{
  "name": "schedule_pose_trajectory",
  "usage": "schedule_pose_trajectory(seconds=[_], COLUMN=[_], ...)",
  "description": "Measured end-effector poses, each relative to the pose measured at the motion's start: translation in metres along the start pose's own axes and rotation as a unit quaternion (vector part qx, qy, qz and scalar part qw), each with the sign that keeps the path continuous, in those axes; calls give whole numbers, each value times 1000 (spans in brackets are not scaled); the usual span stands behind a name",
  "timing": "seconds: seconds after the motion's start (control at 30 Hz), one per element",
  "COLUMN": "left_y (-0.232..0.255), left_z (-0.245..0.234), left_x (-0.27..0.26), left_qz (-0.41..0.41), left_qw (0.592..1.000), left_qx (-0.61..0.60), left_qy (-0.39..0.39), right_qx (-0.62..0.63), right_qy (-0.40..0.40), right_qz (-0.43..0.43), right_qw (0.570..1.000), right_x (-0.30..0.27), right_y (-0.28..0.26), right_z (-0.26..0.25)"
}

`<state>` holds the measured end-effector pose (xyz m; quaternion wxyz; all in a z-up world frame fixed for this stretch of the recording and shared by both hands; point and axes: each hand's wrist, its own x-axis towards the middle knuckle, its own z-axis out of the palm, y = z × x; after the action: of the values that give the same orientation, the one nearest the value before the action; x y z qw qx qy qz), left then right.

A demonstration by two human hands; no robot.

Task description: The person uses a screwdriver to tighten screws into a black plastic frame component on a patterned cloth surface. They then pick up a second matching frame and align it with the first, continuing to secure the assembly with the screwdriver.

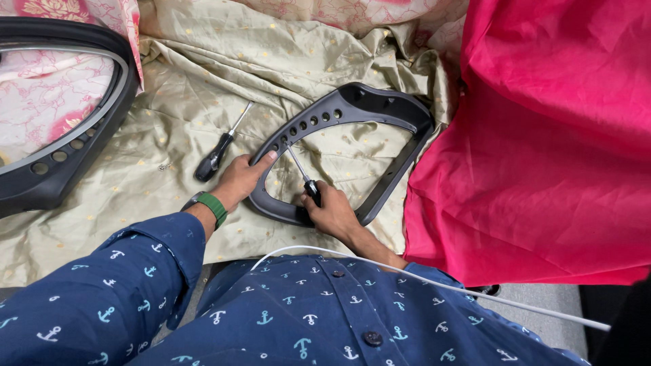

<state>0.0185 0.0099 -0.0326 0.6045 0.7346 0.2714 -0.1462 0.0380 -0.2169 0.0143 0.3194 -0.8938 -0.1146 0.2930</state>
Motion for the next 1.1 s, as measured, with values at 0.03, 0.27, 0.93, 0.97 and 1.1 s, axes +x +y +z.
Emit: schedule_pose_trajectory(seconds=[0.03, 0.27, 0.93, 0.97, 1.1], left_y=[0, 9, -11, -16, -32], left_z=[-1, -7, -10, -9, -12], left_x=[1, -16, -29, -28, -31], left_qz=[-3, -33, -53, -38, -19], left_qw=[1000, 978, 940, 936, 936], left_qx=[-25, -200, -333, -344, -347], left_qy=[-11, -46, -49, -60, -64], right_qx=[19, 83, 229, 223, 221], right_qy=[-7, -35, -12, -17, -51], right_qz=[10, 43, -21, -24, -55], right_qw=[1000, 995, 973, 974, 972], right_x=[-1, -9, 13, 16, 31], right_y=[-2, -15, -20, -20, -28], right_z=[-1, -14, -15, -13, -1])
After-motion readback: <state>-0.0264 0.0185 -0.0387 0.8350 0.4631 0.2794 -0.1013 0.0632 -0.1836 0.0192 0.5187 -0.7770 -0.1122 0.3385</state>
